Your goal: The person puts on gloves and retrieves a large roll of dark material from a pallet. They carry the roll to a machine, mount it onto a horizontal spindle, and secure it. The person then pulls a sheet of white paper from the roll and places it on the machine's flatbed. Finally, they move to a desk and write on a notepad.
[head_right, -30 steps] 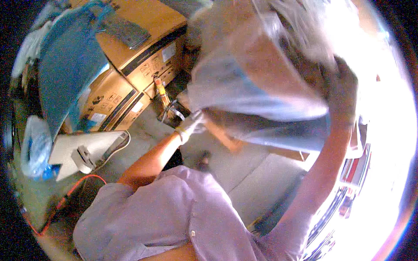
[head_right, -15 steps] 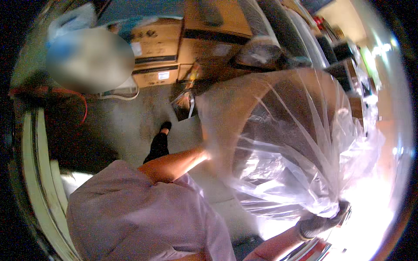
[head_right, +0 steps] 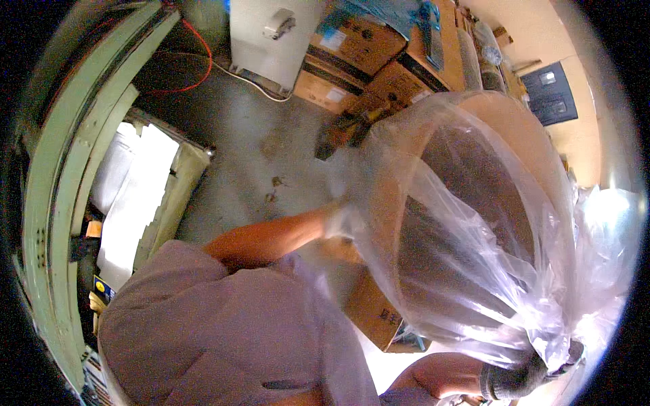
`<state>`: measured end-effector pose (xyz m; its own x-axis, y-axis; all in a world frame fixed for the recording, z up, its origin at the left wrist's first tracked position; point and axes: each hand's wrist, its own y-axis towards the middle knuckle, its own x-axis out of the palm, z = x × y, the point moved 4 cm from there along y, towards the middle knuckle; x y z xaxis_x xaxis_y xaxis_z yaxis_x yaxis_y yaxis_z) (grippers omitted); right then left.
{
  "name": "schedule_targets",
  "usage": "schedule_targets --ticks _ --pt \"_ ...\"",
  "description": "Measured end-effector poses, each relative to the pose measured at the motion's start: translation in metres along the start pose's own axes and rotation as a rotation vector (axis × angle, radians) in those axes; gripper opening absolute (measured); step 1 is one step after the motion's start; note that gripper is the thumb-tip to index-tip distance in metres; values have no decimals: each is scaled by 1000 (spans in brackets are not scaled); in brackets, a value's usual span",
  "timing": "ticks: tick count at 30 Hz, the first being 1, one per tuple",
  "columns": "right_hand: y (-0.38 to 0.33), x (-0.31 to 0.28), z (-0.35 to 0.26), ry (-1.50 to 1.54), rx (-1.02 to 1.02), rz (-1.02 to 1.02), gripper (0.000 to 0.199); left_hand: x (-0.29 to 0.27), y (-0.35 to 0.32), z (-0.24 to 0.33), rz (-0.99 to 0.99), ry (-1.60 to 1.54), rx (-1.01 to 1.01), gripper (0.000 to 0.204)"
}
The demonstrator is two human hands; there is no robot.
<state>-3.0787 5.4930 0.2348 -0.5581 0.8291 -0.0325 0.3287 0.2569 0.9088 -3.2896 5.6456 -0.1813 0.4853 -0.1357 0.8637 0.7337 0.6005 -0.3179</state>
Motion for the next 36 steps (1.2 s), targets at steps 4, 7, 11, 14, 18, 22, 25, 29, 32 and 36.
schedule_targets --ticks 4,7,11,14,18,22,25,29,32,36 --pt "-5 -12 -53 62 -63 -23 35 -11 -97 -28 80 -12 114 79" --pt "-9 -14 -75 104 -67 -66 35 7 -182 -30 239 2 118 76" --pt "-26 -10 -83 153 -12 -221 36 -19 -233 -74 239 -2 181 80" --pt "-61 -15 -74 73 58 -445 36 -33 -253 -115 239 -33 172 80" --pt "-137 -1 -79 336 483 -602 34 -60 -249 -179 383 -104 113 80" --pt "-167 -45 -73 299 474 -702 44 -110 -237 -210 758 318 405 74" --pt "-202 -102 -48 155 351 -900 50 18 -287 -163 1110 766 828 61" --pt "-221 -103 -57 -143 -199 -1033 57 187 -341 -135 708 1713 1457 54" --pt "-224 -106 -67 -444 -341 -1012 54 237 -312 -157 288 2098 1307 42" --pt "-240 -107 -93 -255 -474 -927 36 232 -348 -157 390 2047 1454 24"
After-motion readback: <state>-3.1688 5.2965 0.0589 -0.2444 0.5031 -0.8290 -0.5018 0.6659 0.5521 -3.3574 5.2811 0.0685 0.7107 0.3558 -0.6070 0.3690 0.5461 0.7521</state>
